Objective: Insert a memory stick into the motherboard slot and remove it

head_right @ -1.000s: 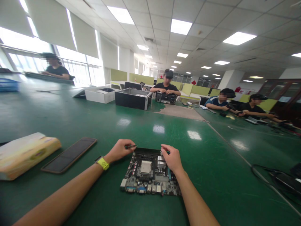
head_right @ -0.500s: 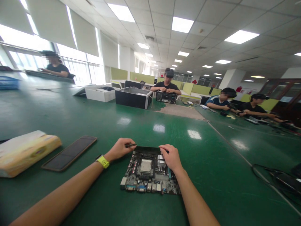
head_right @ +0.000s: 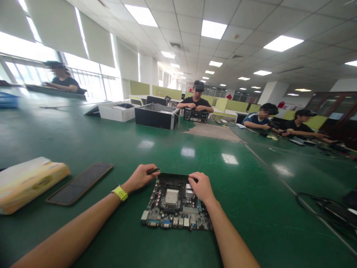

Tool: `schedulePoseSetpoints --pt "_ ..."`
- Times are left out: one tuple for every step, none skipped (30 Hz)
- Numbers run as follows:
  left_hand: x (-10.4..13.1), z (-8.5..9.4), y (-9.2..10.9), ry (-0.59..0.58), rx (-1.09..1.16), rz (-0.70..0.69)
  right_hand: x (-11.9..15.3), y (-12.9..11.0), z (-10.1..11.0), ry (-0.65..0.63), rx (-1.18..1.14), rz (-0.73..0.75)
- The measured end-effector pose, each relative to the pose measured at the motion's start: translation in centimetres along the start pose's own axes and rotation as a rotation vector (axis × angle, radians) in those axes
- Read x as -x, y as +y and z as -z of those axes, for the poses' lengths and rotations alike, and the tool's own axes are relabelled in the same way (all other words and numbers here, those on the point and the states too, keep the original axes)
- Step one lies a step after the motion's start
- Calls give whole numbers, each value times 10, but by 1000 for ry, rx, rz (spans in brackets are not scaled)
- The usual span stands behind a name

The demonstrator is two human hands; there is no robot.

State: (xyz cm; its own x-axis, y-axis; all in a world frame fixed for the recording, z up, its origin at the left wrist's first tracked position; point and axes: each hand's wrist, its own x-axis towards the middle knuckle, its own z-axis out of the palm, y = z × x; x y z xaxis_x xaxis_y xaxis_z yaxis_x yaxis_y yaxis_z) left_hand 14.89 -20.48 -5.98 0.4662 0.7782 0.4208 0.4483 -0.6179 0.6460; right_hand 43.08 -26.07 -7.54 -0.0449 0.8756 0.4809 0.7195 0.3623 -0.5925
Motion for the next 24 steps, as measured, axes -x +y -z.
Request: schedulePoseSetpoints --pt "0 0 0 0 3 -5 0 1 0 2 -2 0" --pt "0 0 0 0 2 -6 0 2 -1 3 -4 -1" --pt "0 0 0 0 -4 -5 -1 3 -2 3 -5 -2" --pt "0 0 -1 2 -12 -4 -1 5 -2 2 -5 -3" --pt "0 0 -1 4 -19 -4 -1 7 -3 1 -4 -4" --pt "0 0 -1 8 -23 -7 -2 8 -4 -2 -1 -6" --pt "0 -1 -2 12 -27 -10 -2 9 -4 -4 2 -7" --pt "0 -1 -2 12 -28 -11 -2 10 -5 -7 5 -9" --pt "1 -1 -2 12 -30 -8 -2 10 -5 -11 8 -11" --pt "1 -2 -2 13 -33 -4 -2 10 -5 -14 11 -13" --pt "1 -2 -1 15 -38 -2 -2 9 -5 -19 14 -16" --pt "1 -2 -1 18 -43 -3 -2 9 -5 -22 17 -21" --pt "1 -3 -1 20 -50 -4 -2 8 -5 -23 20 -28" --pt "1 -3 -1 22 -57 -7 -2 8 -4 -24 23 -36" --pt "1 -3 -1 24 -64 -7 -2 7 -4 -23 25 -44" --pt "1 -4 -1 25 -70 -7 -2 7 -4 -23 28 -51" --pt "1 -4 -1 25 -73 -5 -2 6 -4 -24 30 -56" --pt "1 -4 -2 22 -75 -5 -2 6 -4 -25 32 -58" --pt "1 -4 -2 17 -74 -6 -2 5 -4 -28 34 -57" --pt "1 -4 -3 12 -72 -9 -2 5 -3 -32 37 -55" --pt "1 -5 -4 8 -69 -14 -2 4 -3 -35 41 -53" --pt "1 -5 -4 6 -67 -21 -2 4 -3 -38 44 -52" --pt "1 -5 -5 8 -65 -29 -2 3 -3 -40 48 -51" --pt "1 -5 -5 12 -64 -36 -2 3 -2 -41 51 -51"
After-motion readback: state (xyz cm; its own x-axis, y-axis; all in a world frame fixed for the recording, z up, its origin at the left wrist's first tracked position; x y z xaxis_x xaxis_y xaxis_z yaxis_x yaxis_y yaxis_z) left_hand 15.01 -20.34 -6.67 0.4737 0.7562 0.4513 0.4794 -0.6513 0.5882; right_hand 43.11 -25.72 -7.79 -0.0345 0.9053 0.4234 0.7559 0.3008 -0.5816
